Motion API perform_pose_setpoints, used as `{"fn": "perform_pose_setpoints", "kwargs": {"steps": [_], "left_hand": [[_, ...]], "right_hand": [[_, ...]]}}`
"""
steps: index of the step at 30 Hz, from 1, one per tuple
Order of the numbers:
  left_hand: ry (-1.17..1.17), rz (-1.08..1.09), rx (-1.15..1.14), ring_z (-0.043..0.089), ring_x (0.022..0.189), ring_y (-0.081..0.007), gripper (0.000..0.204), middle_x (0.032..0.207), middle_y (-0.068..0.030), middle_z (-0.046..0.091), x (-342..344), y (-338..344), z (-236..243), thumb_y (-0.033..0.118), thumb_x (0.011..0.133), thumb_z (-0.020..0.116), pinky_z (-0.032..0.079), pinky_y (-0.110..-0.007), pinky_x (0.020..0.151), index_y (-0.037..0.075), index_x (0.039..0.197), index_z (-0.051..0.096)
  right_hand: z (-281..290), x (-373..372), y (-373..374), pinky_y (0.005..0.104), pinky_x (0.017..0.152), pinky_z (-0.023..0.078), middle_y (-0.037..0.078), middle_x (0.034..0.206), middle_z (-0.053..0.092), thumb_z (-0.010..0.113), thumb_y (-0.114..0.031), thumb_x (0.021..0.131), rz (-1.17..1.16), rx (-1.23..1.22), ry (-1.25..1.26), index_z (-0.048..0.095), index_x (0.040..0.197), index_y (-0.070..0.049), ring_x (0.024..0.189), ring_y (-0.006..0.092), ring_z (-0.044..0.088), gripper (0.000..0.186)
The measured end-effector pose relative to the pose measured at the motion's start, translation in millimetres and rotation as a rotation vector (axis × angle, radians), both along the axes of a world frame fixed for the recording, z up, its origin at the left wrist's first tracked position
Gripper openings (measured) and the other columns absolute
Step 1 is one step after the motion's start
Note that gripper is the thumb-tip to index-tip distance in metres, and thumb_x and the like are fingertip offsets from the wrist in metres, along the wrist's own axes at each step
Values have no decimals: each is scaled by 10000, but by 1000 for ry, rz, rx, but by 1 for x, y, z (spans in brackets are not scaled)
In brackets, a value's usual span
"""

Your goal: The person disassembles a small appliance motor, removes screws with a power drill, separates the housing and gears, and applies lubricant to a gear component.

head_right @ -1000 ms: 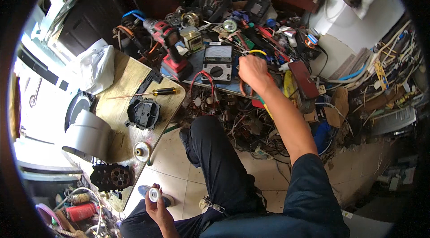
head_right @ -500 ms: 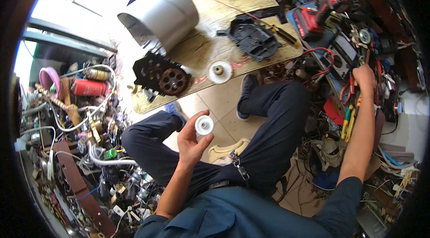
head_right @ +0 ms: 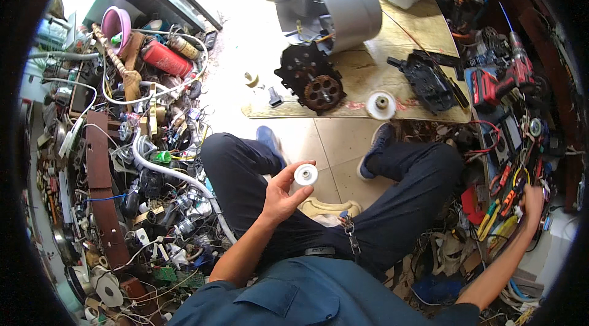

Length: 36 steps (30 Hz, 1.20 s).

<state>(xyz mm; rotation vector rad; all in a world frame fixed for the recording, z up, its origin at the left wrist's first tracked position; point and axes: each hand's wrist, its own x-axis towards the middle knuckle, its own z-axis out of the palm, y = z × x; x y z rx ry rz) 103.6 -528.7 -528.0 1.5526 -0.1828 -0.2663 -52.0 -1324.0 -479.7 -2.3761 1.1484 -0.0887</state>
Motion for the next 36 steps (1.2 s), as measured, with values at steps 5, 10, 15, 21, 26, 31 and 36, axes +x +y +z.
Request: {"fn": "perform_pose_setpoints", "kwargs": {"steps": [5,10,15,21,26,31,36], "left_hand": [[-77,-173,86,640,1317,-238,554,1371,-138,704,37,26,-10,132,888,848,463,-384,1145,2,1388,649],[-357,-392,198,671,1228,-363,565,1313,-157,707,89,29,-51,224,833,882,530,-459,1048,44,1322,662],[-293,-468,253,688,1141,-366,532,1238,-150,719,107,41,-66,292,835,858,562,-453,955,60,1277,674],[-64,-327,266,707,1069,-372,516,1183,-149,730,97,80,-33,300,830,857,580,-457,888,66,1256,684],[172,33,226,712,1119,-351,516,1199,-164,737,32,121,0,383,848,837,562,-435,956,75,1241,708],[506,497,143,763,1075,-236,545,1188,-127,773,-15,233,105,373,936,825,606,-365,909,51,1354,688],[328,1056,105,742,979,-118,419,1115,-47,782,-19,409,211,175,928,846,604,-317,838,24,1289,696]], "right_hand": [[35,-69,63,299,494,455,27,723,642,625,-341,1035,-170,216,-428,692,914,-56,551,135,569,316],[97,-59,188,262,743,473,90,1203,622,570,-234,1101,-140,712,-945,557,1392,1,842,105,564,374],[181,107,290,289,686,452,182,1295,503,728,-23,968,311,1101,-1143,444,1320,66,807,149,500,461],[263,346,471,266,451,472,175,1001,557,792,-67,920,640,1412,-737,447,1009,-13,509,167,532,361],[291,441,625,361,416,509,372,997,645,676,-193,1007,734,1732,-88,509,989,75,437,297,548,316],[343,463,811,334,465,502,268,961,687,805,-244,933,954,1695,50,511,982,-16,530,231,589,376],[420,473,1007,268,559,475,183,985,702,742,-156,940,1232,1369,357,501,994,-63,620,138,581,264]]}}
